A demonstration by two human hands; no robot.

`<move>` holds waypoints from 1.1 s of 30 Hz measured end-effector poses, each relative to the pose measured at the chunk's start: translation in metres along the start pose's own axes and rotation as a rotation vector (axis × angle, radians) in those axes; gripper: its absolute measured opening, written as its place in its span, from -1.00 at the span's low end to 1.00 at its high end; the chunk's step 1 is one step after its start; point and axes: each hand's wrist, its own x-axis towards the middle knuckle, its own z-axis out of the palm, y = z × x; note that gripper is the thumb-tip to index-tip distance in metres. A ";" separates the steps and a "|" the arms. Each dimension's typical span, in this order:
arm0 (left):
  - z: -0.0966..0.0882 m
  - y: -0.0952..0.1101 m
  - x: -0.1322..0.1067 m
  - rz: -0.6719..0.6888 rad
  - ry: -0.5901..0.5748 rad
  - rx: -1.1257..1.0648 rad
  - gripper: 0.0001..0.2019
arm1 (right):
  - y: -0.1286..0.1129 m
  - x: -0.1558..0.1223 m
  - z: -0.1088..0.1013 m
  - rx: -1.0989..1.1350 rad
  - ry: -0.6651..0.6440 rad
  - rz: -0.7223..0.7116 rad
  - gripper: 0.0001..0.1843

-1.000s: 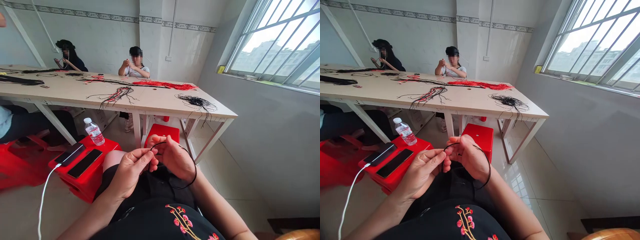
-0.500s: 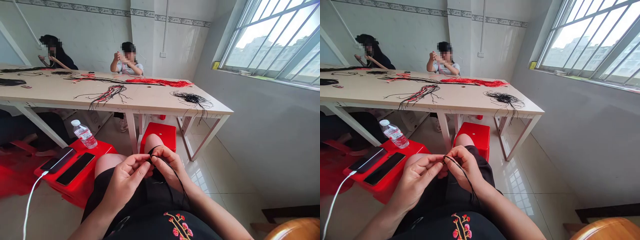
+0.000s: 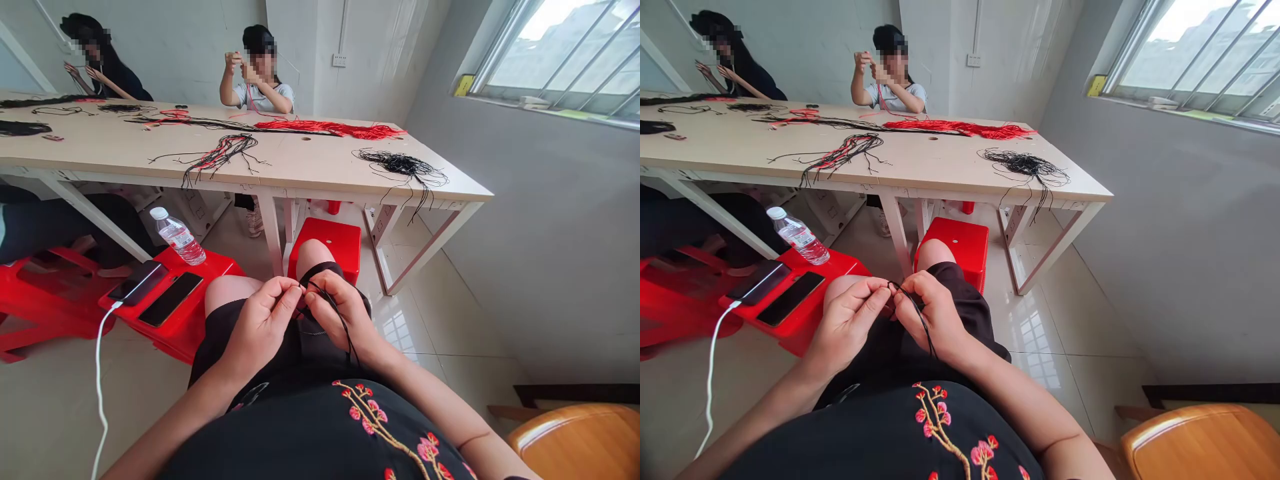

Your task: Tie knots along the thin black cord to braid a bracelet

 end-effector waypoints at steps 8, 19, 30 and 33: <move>0.001 0.005 0.001 0.073 0.007 0.088 -0.84 | 0.002 -0.001 -0.002 -0.128 0.034 -0.087 -0.86; 0.010 -0.008 -0.003 -0.123 -0.074 -0.269 -0.83 | 0.004 0.000 0.000 0.379 0.018 0.241 -0.86; 0.004 0.000 -0.001 0.007 -0.079 -0.143 -0.86 | 0.006 -0.004 -0.001 0.288 0.016 0.205 -0.87; 0.006 -0.001 -0.001 -0.063 -0.095 -0.159 -0.84 | 0.009 -0.003 -0.001 0.458 0.025 0.261 -0.84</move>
